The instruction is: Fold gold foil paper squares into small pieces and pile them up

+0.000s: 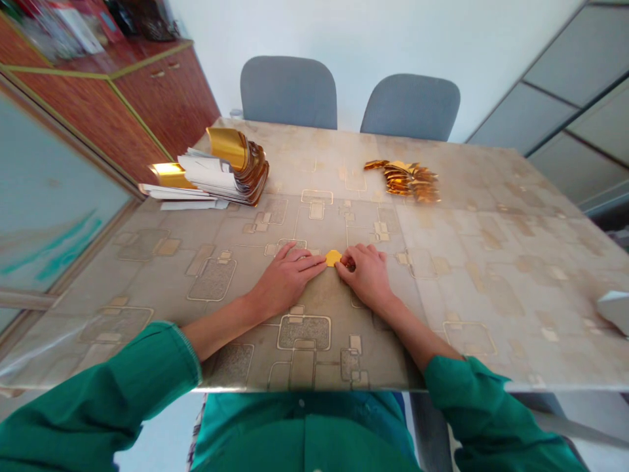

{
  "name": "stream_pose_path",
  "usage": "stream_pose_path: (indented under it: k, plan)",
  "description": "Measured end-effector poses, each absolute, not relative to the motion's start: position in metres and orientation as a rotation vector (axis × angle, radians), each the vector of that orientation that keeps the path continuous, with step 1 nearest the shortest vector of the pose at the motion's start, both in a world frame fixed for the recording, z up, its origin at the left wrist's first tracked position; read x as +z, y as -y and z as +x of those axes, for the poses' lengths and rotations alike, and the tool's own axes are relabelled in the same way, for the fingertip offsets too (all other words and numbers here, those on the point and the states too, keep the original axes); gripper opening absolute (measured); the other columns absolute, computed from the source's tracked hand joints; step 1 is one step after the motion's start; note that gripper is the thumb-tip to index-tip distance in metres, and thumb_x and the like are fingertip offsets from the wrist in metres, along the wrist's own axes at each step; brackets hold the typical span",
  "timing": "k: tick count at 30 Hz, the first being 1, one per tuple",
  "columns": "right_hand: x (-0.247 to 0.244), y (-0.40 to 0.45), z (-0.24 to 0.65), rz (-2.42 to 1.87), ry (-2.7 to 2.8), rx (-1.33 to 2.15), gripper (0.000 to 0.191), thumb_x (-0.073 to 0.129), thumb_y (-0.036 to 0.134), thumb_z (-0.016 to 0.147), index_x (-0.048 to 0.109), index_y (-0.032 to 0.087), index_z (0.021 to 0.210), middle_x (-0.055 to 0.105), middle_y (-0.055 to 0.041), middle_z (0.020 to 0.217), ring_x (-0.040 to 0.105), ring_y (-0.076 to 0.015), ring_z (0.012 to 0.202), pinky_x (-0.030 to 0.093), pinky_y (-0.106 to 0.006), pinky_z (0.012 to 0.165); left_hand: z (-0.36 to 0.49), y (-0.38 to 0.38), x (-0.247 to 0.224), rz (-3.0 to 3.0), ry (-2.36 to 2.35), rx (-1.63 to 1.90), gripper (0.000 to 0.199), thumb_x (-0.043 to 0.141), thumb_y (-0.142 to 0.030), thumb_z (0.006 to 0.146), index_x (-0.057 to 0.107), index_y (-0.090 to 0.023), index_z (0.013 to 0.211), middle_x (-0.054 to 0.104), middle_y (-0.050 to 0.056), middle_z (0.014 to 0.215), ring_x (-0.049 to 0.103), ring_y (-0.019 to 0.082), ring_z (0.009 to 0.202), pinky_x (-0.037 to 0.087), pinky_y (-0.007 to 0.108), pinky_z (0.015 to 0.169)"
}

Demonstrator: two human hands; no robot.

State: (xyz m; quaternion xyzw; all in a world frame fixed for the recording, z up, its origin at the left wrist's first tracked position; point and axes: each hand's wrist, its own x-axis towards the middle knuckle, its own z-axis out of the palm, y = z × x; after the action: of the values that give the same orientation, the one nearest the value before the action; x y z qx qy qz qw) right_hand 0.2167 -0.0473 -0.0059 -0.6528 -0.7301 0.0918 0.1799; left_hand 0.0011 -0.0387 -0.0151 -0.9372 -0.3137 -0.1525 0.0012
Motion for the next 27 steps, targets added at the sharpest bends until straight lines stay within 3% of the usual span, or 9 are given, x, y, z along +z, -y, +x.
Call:
stream_pose_path:
  k: [7,12,15,18,27]
  plan:
    - [0.003,0.044,0.223,-1.834,2.064,0.471,0.013,0.062,0.025,0.087,0.063,0.02,0.074,0.066,-0.0015,0.084,0.052,-0.0204,0.086,0.025,-0.032,0.073,-0.011,0.042,-0.013,-2.867,1.03,-0.521,0.034,0.046,-0.016,0.099,0.065,-0.025,0.125,0.066,0.001,0.13,0.055,0.025,0.116,0.024,0.054,0.115]
    - [0.0,0.044,0.228,-1.813,2.086,0.414,0.016,0.061,0.023,0.087,0.06,0.02,0.072,0.064,-0.0019,0.081,0.051,-0.02,0.083,0.026,-0.032,0.072,-0.009,0.042,-0.013,-2.881,0.999,-0.54,0.033,0.047,-0.014,0.098,0.066,-0.021,0.124,0.066,0.003,0.131,0.055,0.025,0.116,0.026,0.052,0.115]
    - [-0.004,0.044,0.228,-1.644,2.166,0.271,0.009,0.059,0.022,0.091,0.067,0.021,0.088,0.065,-0.0031,0.087,0.051,-0.0208,0.089,0.027,-0.033,0.076,-0.006,0.041,-0.014,-2.865,0.932,-0.554,0.032,0.048,-0.013,0.097,0.066,-0.019,0.124,0.066,0.004,0.13,0.055,0.025,0.116,0.026,0.051,0.115]
    - [-0.007,0.045,0.225,-1.438,2.344,0.183,0.023,0.053,0.02,0.096,0.069,0.027,0.111,0.065,-0.0042,0.095,0.05,-0.0213,0.093,0.028,-0.035,0.081,-0.005,0.04,-0.014,-2.85,0.897,-0.571,0.032,0.05,-0.012,0.096,0.066,-0.019,0.123,0.068,0.004,0.127,0.055,0.024,0.116,0.025,0.05,0.117]
    - [-0.009,0.043,0.23,-1.511,2.425,0.025,0.031,0.051,0.022,0.097,0.069,0.032,0.12,0.064,-0.0063,0.098,0.049,-0.0228,0.095,0.028,-0.038,0.085,-0.008,0.034,-0.013,-2.888,0.857,-0.556,0.03,0.047,-0.014,0.099,0.068,-0.02,0.121,0.071,0.003,0.12,0.058,0.022,0.114,0.022,0.051,0.118]
